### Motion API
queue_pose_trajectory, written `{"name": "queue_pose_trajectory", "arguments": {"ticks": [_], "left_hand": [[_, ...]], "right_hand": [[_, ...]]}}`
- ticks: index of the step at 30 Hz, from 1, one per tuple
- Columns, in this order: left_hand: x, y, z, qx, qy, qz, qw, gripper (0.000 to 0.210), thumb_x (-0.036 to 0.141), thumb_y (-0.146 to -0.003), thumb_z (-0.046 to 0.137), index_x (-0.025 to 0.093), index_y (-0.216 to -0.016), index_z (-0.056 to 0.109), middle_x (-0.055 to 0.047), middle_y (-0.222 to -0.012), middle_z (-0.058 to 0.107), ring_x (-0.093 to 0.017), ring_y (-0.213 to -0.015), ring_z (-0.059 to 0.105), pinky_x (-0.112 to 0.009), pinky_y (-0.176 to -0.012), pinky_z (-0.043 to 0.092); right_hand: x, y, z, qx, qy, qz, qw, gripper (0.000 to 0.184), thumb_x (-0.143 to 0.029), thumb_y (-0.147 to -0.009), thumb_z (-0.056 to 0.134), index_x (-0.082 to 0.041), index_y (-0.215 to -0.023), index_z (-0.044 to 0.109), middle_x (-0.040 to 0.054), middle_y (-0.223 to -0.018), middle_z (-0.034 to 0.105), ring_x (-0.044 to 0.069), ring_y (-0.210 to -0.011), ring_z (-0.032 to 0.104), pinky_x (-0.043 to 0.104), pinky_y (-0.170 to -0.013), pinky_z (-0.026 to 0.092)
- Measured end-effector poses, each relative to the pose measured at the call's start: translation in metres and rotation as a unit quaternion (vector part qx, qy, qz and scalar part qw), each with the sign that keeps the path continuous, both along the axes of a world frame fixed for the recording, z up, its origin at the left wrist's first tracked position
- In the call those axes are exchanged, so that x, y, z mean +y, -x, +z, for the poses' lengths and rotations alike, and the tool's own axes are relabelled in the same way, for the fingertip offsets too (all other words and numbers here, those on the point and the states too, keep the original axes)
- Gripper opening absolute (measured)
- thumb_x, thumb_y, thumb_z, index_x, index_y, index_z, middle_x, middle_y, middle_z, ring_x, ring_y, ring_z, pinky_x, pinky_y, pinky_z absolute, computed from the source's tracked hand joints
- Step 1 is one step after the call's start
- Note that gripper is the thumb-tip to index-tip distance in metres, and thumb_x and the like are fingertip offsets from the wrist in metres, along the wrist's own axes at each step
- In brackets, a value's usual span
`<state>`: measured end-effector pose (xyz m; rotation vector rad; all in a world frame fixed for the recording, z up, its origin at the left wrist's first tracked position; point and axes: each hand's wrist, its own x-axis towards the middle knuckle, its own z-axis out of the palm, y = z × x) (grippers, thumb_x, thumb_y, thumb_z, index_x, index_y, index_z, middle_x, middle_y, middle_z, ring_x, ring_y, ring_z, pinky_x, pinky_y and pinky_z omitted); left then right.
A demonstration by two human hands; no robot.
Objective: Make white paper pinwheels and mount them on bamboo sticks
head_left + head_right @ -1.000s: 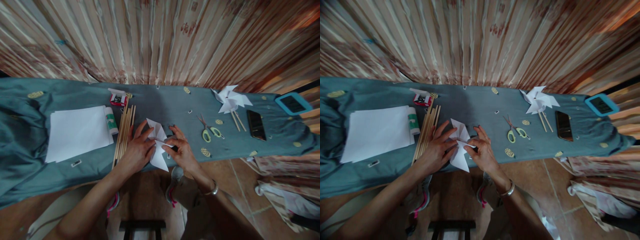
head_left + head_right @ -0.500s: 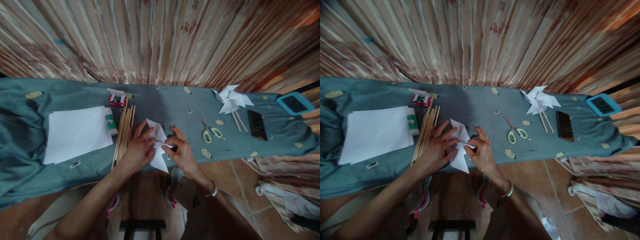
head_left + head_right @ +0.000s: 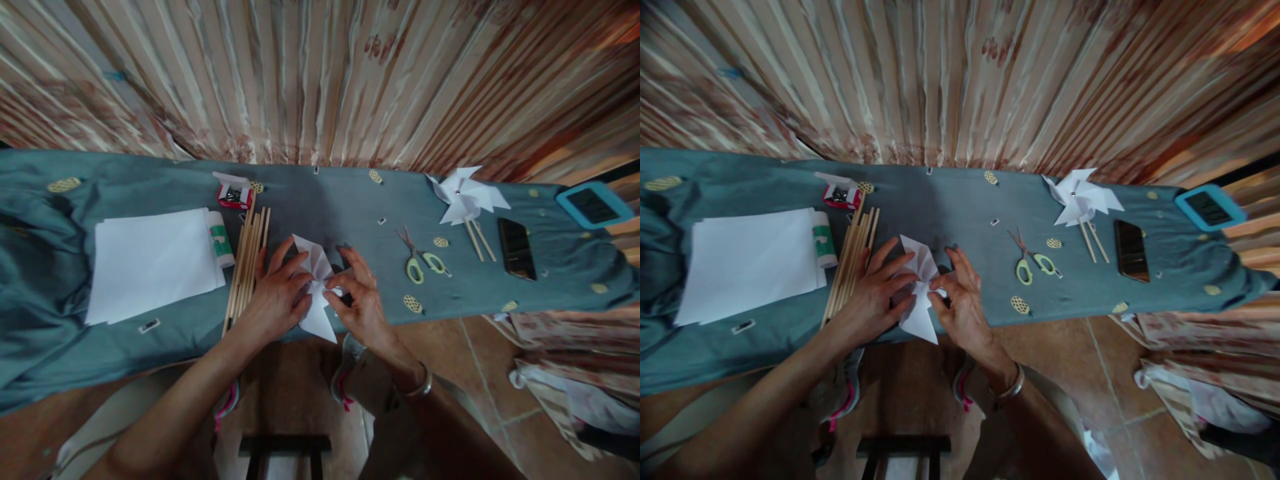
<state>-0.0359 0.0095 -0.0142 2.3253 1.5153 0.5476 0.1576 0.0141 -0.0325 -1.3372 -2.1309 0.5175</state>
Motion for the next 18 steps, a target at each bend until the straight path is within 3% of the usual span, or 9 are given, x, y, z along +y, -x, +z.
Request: {"name": "queue_pose_trajectory", "arguments": {"ticks": [7,18], "left_hand": [[-0.0004,-0.0003,0.0017,0.001,0.004,0.001,1.000,0.021,0.024,-0.081,0.057,0.020,-0.098,0.069,-0.009,-0.136,0.055,-0.036,-0.140,0.025,-0.065,-0.111,0.011],[-0.0003,-0.0002,-0.0019,0.008,-0.005,0.003,1.000,0.023,0.024,-0.080,0.058,0.020,-0.100,0.068,-0.009,-0.135,0.056,-0.034,-0.141,0.023,-0.063,-0.112,0.011]], "right_hand": [[-0.0043,0.0023,0.0055,-0.052,-0.037,0.046,0.997,0.024,-0.023,-0.092,0.049,-0.024,-0.106,0.069,0.0066,-0.151,0.035,0.030,-0.142,0.022,0.056,-0.109,0.028],[-0.0046,-0.0011,0.0040,-0.111,-0.038,0.088,0.989,0.029,-0.025,-0.095,0.045,-0.028,-0.116,0.064,0.0064,-0.153,0.030,0.032,-0.144,0.017,0.057,-0.107,0.030]]}}
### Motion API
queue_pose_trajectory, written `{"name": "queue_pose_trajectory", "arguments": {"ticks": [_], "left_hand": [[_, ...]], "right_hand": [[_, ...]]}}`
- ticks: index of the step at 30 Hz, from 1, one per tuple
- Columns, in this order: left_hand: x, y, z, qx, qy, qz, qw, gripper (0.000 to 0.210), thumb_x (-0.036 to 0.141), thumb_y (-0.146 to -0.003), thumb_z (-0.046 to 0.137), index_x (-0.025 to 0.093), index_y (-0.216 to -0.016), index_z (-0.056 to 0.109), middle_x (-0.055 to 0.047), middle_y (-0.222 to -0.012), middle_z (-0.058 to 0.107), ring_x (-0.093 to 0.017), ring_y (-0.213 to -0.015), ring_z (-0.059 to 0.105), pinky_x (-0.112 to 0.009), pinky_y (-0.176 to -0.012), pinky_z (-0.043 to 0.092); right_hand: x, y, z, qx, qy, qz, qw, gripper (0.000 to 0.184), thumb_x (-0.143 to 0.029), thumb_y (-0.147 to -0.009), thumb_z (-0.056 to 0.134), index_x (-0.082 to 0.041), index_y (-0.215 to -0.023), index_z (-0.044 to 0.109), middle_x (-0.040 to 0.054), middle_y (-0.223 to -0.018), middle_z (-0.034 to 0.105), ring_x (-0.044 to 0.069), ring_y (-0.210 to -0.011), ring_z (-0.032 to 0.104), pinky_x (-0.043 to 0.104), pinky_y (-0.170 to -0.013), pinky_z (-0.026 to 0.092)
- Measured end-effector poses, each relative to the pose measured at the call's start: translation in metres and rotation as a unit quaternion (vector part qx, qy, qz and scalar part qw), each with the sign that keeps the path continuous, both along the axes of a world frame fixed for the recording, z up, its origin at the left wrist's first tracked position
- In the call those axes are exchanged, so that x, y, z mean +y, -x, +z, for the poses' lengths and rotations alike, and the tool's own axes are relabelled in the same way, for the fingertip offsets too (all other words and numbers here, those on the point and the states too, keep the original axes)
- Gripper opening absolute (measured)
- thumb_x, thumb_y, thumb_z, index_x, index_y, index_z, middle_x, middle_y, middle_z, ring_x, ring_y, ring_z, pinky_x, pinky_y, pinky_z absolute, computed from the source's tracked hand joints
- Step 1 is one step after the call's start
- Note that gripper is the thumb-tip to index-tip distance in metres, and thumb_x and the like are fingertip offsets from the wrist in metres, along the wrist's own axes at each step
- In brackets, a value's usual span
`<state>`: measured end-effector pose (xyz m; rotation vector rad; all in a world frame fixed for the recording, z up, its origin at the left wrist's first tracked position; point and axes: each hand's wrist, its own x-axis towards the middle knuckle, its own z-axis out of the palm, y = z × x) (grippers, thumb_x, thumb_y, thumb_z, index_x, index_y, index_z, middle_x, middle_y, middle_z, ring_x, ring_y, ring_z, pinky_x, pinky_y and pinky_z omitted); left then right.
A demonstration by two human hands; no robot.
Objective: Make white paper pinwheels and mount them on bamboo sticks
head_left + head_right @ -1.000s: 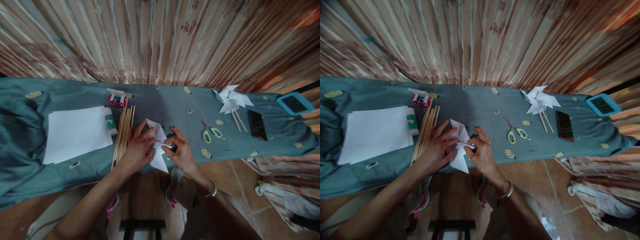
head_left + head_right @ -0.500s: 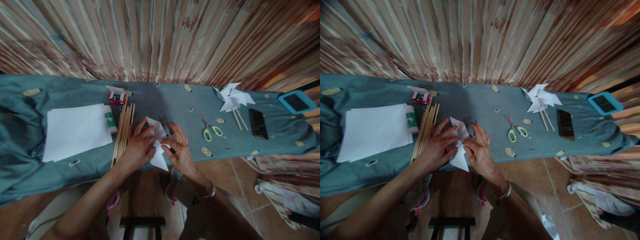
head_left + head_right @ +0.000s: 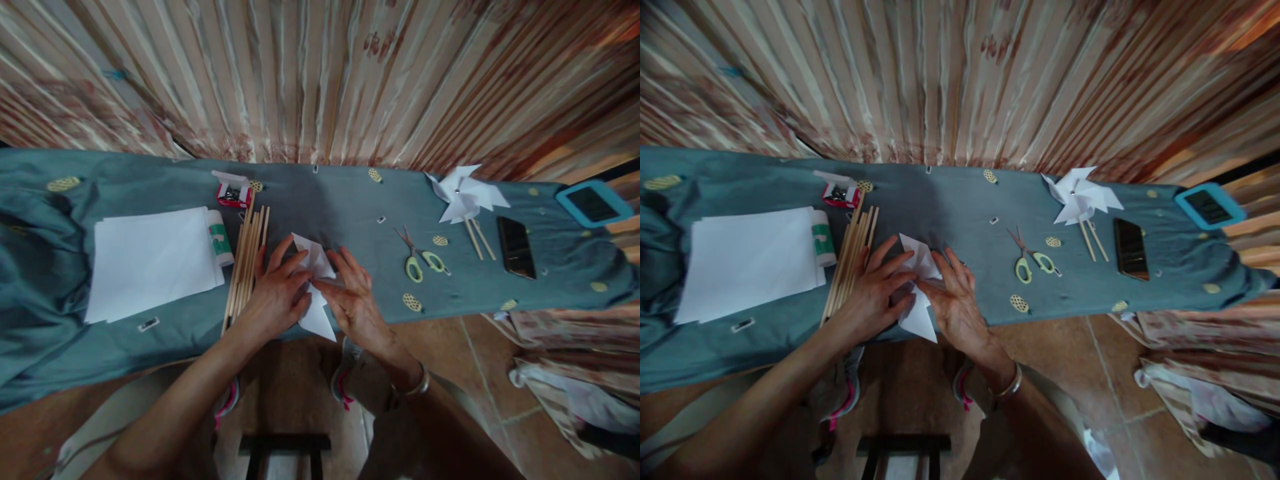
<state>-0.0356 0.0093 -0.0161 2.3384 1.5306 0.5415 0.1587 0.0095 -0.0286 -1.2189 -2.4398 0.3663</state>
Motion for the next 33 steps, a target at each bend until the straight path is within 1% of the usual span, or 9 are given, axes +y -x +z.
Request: {"name": "queue_pose_trajectory", "arguments": {"ticks": [4,9,13,19,23,26,33], "left_hand": [[0.0008,0.0006,0.0011,-0.003,0.005,-0.001,1.000,0.023,0.026,-0.080,0.058,0.021,-0.100,0.068,-0.008,-0.135,0.056,-0.034,-0.141,0.024,-0.064,-0.111,0.011],[0.0012,-0.0001,0.0028,-0.012,0.006,-0.002,1.000,0.023,0.023,-0.080,0.057,0.020,-0.098,0.069,-0.010,-0.134,0.056,-0.035,-0.140,0.024,-0.064,-0.111,0.011],[0.0011,-0.0003,0.0025,-0.012,0.003,-0.002,1.000,0.022,0.023,-0.080,0.057,0.020,-0.098,0.070,-0.011,-0.134,0.056,-0.035,-0.140,0.025,-0.065,-0.111,0.011],[0.0013,0.0004,0.0009,-0.015,0.003,-0.002,1.000,0.023,0.023,-0.080,0.058,0.022,-0.101,0.068,-0.008,-0.136,0.055,-0.034,-0.141,0.023,-0.063,-0.112,0.012],[0.0009,0.0010,0.0016,-0.005,-0.008,-0.008,1.000,0.021,0.024,-0.080,0.059,0.023,-0.099,0.069,-0.007,-0.137,0.054,-0.033,-0.141,0.022,-0.062,-0.112,0.014],[0.0000,0.0014,0.0016,0.002,-0.015,-0.008,1.000,0.019,0.026,-0.081,0.058,0.023,-0.096,0.071,-0.007,-0.136,0.055,-0.034,-0.141,0.024,-0.062,-0.112,0.013],[-0.0024,0.0008,0.0063,0.034,-0.033,-0.011,0.999,0.020,0.026,-0.083,0.056,0.022,-0.094,0.072,-0.009,-0.134,0.056,-0.035,-0.141,0.024,-0.065,-0.111,0.013]], "right_hand": [[0.0004,0.0000,0.0002,-0.006,0.001,0.003,1.000,0.029,-0.026,-0.095,0.044,-0.027,-0.116,0.065,0.0069,-0.153,0.030,0.032,-0.144,0.016,0.057,-0.106,0.032],[0.0009,0.0001,0.0008,-0.006,0.007,0.002,1.000,0.030,-0.023,-0.095,0.045,-0.028,-0.117,0.064,0.0048,-0.154,0.029,0.032,-0.144,0.016,0.057,-0.106,0.032],[0.0017,-0.0002,0.0027,-0.006,0.017,0.010,1.000,0.030,-0.024,-0.095,0.045,-0.028,-0.118,0.063,0.0055,-0.154,0.028,0.033,-0.144,0.016,0.059,-0.106,0.032],[0.0025,-0.0007,0.0046,-0.008,0.028,0.005,1.000,0.031,-0.025,-0.095,0.044,-0.032,-0.119,0.062,0.0005,-0.155,0.026,0.030,-0.145,0.015,0.057,-0.107,0.031],[0.0038,-0.0016,0.0036,-0.015,0.026,0.013,0.999,0.030,-0.028,-0.095,0.044,-0.030,-0.116,0.064,0.0035,-0.155,0.026,0.032,-0.144,0.015,0.058,-0.106,0.031],[0.0043,-0.0021,0.0031,-0.020,0.019,0.017,0.999,0.030,-0.027,-0.095,0.043,-0.028,-0.117,0.064,0.0052,-0.155,0.026,0.033,-0.144,0.014,0.058,-0.106,0.032],[0.0027,0.0004,0.0037,-0.007,0.018,0.011,1.000,0.029,-0.026,-0.095,0.043,-0.028,-0.116,0.064,0.0047,-0.154,0.029,0.032,-0.144,0.017,0.057,-0.106,0.034]]}}
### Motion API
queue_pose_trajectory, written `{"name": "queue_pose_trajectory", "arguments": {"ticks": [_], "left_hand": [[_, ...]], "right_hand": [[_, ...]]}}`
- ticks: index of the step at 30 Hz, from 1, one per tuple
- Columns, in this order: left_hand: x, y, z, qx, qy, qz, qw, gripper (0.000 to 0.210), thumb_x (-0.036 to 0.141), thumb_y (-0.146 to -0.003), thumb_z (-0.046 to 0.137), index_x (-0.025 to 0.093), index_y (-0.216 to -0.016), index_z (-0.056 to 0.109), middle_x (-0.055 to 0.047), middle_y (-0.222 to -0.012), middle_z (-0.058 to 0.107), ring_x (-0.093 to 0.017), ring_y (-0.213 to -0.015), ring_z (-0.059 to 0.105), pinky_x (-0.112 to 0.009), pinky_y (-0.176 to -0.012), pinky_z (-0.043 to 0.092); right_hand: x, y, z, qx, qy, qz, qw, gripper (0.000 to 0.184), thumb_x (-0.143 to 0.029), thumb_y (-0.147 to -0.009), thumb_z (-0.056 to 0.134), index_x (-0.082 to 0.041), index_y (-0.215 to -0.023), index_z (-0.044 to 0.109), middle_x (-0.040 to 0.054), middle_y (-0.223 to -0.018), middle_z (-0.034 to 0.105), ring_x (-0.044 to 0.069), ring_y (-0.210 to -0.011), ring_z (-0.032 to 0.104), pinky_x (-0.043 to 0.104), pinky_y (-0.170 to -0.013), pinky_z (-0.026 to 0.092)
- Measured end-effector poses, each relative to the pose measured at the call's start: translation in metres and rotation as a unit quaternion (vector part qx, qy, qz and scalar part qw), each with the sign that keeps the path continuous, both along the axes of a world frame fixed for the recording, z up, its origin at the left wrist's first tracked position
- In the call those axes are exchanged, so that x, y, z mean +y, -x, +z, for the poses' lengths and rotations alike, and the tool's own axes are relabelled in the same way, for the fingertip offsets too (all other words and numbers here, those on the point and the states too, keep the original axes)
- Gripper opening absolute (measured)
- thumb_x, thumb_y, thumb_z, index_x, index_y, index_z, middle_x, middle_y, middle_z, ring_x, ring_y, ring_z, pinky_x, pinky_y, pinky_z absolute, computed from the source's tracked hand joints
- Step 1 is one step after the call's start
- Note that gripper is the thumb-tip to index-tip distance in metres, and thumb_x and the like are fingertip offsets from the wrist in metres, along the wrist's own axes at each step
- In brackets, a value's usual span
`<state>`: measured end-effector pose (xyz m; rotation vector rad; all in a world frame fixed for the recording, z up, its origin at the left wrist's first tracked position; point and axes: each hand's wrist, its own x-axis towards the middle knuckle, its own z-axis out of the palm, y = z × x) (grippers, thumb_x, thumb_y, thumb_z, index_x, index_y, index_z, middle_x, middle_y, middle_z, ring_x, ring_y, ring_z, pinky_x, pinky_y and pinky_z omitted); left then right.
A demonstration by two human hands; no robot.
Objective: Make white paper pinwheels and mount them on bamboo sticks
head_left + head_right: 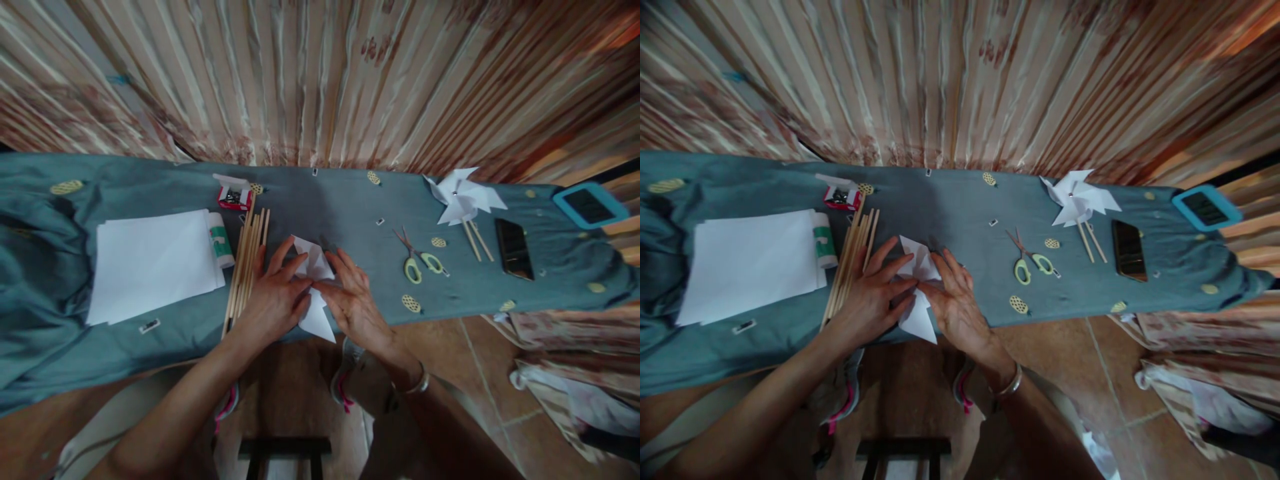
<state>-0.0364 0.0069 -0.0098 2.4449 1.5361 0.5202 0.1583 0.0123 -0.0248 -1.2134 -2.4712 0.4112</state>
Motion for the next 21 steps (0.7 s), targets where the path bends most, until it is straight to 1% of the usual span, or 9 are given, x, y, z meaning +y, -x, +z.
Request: {"name": "queue_pose_trajectory", "arguments": {"ticks": [4,9,15,21], "left_hand": [[-0.0013,-0.0027,0.0038,0.012,-0.007,0.000,1.000,0.020,0.025,-0.085,0.054,0.023,-0.092,0.073,-0.008,-0.133,0.057,-0.034,-0.140,0.025,-0.066,-0.112,0.012],[-0.0029,-0.0058,0.0025,0.010,-0.022,0.002,1.000,0.023,0.021,-0.088,0.050,0.024,-0.094,0.072,-0.007,-0.131,0.060,-0.033,-0.139,0.029,-0.066,-0.112,0.012],[-0.0039,-0.0075,0.0024,0.010,-0.018,0.003,1.000,0.022,0.020,-0.089,0.050,0.022,-0.095,0.071,-0.008,-0.131,0.060,-0.033,-0.138,0.031,-0.067,-0.112,0.013],[-0.0039,-0.0074,0.0031,-0.012,-0.005,-0.003,1.000,0.023,0.017,-0.088,0.050,0.021,-0.096,0.071,-0.009,-0.126,0.063,-0.033,-0.137,0.034,-0.066,-0.112,0.013]], "right_hand": [[-0.0001,0.0015,0.0009,0.012,0.005,-0.010,1.000,0.030,-0.027,-0.096,0.042,-0.026,-0.117,0.063,0.0058,-0.152,0.033,0.030,-0.144,0.019,0.056,-0.107,0.033],[0.0005,0.0018,0.0016,0.020,0.007,-0.019,1.000,0.032,-0.027,-0.097,0.040,-0.025,-0.121,0.060,0.0065,-0.151,0.034,0.027,-0.144,0.020,0.054,-0.110,0.032],[0.0019,0.0021,0.0021,0.005,0.000,0.006,1.000,0.035,-0.023,-0.096,0.040,-0.027,-0.126,0.057,0.0059,-0.152,0.033,0.027,-0.144,0.018,0.054,-0.110,0.032],[0.0054,0.0010,0.0008,0.003,0.017,0.019,1.000,0.036,-0.022,-0.095,0.040,-0.027,-0.126,0.057,0.0056,-0.153,0.031,0.029,-0.144,0.017,0.056,-0.109,0.032]]}}
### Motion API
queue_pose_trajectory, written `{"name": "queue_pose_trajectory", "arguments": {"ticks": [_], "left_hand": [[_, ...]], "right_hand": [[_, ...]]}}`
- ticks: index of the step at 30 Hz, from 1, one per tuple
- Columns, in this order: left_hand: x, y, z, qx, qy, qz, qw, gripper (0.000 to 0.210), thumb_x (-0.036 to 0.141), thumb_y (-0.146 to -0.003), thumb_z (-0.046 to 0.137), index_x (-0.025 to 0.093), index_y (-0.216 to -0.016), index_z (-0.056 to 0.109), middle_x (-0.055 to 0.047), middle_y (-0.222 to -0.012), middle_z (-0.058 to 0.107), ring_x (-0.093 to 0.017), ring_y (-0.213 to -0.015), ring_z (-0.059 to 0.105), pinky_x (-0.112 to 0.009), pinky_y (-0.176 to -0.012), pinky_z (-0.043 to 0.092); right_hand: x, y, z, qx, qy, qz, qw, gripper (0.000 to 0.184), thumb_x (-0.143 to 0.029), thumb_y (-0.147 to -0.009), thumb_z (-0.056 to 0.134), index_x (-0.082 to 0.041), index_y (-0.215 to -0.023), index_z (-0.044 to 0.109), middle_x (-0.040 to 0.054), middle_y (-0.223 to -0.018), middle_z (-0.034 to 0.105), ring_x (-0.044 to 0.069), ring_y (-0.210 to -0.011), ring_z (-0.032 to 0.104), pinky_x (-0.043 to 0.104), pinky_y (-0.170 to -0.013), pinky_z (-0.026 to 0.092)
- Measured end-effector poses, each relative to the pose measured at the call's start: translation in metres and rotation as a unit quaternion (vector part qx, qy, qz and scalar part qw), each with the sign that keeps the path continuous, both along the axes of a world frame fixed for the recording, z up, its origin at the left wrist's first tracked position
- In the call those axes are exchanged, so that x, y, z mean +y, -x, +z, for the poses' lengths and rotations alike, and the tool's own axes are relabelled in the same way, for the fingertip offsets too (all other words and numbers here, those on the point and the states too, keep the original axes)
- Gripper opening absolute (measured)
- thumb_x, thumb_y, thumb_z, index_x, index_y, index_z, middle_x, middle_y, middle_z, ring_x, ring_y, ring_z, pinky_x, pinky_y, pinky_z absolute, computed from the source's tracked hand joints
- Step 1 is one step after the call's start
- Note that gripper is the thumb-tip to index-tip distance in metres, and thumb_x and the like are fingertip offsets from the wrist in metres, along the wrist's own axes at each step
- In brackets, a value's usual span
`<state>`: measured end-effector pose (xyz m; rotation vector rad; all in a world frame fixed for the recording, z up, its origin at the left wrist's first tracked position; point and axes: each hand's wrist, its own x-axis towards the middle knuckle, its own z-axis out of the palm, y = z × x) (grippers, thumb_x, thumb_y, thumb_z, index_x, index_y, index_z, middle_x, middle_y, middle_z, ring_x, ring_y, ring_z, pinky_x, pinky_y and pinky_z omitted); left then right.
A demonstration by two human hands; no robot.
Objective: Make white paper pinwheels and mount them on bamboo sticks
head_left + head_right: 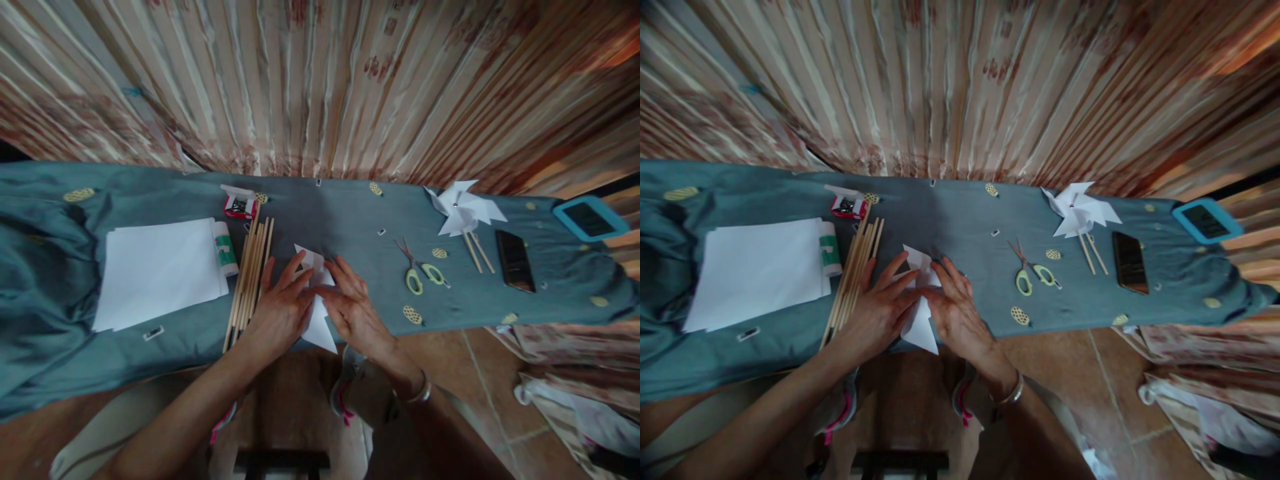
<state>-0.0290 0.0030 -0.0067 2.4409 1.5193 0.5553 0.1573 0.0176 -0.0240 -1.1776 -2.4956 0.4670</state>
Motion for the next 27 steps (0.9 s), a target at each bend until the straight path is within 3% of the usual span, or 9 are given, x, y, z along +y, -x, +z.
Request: {"name": "queue_pose_trajectory", "arguments": {"ticks": [9,27], "left_hand": [[-0.0020,0.0027,-0.0054,0.002,0.009,0.001,1.000,0.025,0.018,-0.089,0.049,0.022,-0.102,0.070,-0.008,-0.129,0.061,-0.032,-0.139,0.031,-0.065,-0.114,0.008],[-0.0016,0.0030,-0.0102,-0.050,0.028,0.045,0.997,0.022,0.018,-0.083,0.057,0.026,-0.097,0.073,-0.006,-0.135,0.057,-0.035,-0.141,0.024,-0.069,-0.109,0.014]], "right_hand": [[0.0036,0.0038,0.0037,0.010,-0.008,-0.001,1.000,0.031,-0.020,-0.094,0.040,-0.024,-0.113,0.064,0.0056,-0.153,0.032,0.029,-0.145,0.016,0.055,-0.108,0.033],[-0.0028,0.0063,-0.0027,0.003,-0.006,-0.021,1.000,0.035,-0.018,-0.093,0.040,-0.022,-0.122,0.061,0.0107,-0.150,0.035,0.029,-0.144,0.016,0.058,-0.106,0.033]]}}
